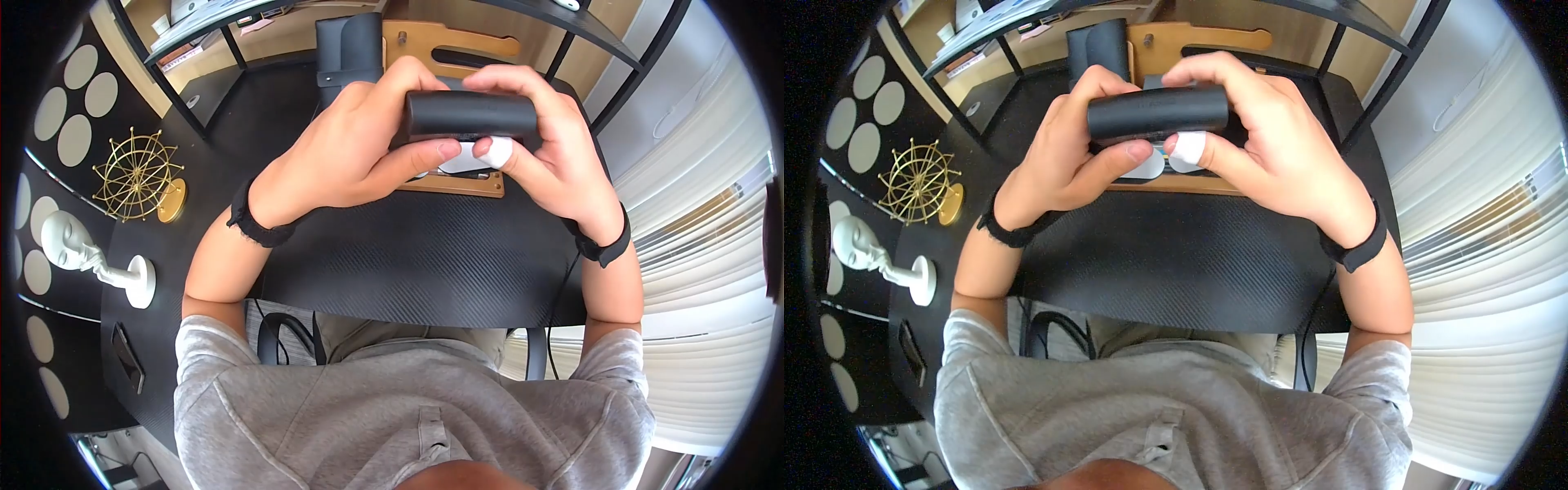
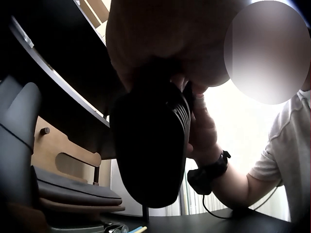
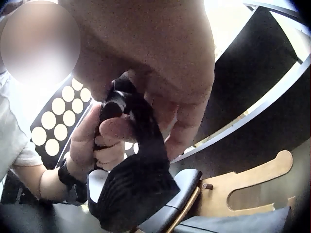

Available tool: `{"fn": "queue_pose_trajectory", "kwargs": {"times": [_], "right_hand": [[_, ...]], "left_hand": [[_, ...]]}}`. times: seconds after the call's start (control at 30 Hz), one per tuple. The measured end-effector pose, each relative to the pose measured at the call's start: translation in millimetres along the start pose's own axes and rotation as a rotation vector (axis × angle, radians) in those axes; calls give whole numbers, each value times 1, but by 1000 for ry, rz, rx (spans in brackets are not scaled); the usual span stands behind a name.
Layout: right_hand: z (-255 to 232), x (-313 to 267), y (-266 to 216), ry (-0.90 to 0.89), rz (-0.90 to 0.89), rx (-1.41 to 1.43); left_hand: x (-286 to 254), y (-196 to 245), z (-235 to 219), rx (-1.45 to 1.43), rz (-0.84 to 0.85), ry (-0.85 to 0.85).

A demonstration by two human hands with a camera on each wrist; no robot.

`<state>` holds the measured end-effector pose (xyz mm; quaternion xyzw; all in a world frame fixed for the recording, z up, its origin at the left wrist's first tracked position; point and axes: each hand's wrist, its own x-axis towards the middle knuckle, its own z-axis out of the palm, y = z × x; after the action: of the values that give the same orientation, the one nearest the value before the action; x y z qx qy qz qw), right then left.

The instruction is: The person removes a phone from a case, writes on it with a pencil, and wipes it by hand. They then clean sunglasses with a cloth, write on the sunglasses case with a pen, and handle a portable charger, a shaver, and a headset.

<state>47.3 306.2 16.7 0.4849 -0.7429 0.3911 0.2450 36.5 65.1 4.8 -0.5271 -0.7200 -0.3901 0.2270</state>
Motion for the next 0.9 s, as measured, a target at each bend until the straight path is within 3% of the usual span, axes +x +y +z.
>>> {"fn": "queue_pose_trajectory", "kwargs": {"times": [0.27,0.37,0.47,0.7,0.9], "right_hand": [[2,-4,2,-21,35,-62],[2,-5,4,-31,17,-102],[3,-6,8,-24,-17,-122],[-1,-5,5,-39,17,-127],[-1,2,9,14,-169,-193]], "left_hand": [[-3,1,-3,34,-166,-100],[-3,-6,6,-5,-34,-1],[-4,-3,1,57,-86,-80],[0,-2,3,1,-93,-50],[5,-5,-5,-141,-148,-89]]}}
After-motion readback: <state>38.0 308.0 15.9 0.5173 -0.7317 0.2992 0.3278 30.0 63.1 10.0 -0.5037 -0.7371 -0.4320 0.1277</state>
